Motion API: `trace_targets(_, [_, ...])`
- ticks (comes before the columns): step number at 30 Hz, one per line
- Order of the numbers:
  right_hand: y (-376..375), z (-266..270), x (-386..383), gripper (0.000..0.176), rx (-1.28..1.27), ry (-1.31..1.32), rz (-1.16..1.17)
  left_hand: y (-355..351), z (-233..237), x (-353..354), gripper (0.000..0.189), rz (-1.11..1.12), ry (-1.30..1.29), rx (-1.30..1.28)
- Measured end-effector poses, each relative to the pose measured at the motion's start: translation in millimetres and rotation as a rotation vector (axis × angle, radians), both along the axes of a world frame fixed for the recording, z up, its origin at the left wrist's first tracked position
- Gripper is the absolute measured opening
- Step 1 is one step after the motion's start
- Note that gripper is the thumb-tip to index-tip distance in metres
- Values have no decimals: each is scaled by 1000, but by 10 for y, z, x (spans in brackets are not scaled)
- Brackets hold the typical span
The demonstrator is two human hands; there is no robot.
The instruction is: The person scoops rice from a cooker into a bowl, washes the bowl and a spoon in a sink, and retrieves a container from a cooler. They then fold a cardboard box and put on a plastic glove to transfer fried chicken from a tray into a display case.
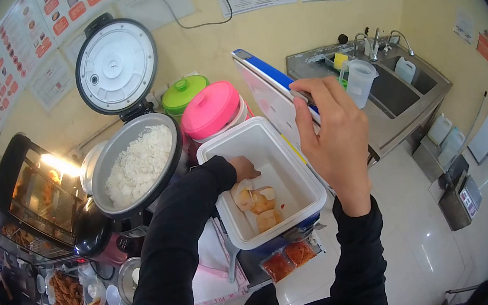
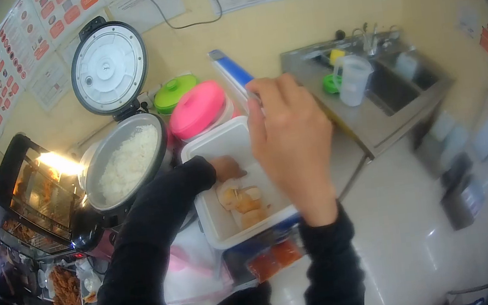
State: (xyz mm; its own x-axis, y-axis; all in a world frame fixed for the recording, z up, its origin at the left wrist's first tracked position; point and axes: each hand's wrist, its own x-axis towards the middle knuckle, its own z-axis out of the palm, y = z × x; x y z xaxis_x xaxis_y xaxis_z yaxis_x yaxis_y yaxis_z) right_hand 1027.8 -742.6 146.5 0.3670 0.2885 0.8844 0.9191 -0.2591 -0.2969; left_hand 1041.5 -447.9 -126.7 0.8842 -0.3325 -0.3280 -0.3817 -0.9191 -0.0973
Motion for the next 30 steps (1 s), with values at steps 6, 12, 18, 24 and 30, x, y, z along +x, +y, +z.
trace_targets(6, [17,-17,-65,14,-16,19,2,156,-61,1,23,-324,-137,178])
trace_targets(12, [87,-55,-256,22,-64,-6,54,-219,1062,-188,43,-13,-352,143])
trace_targets(18, [296,-356,-948,37,-309,-122,105,-501,2290,-2540,52,530,-611,-418])
trace_targets(24, [491,-1196,-1412,45,-630,-257,153,-821,1448,-5435,54,1051,-521,-1470])
trace_targets(30, [551,-1485,-1565,47,-564,-187,15,-1879,1115,-7653,51,1692,-1222,-1650])
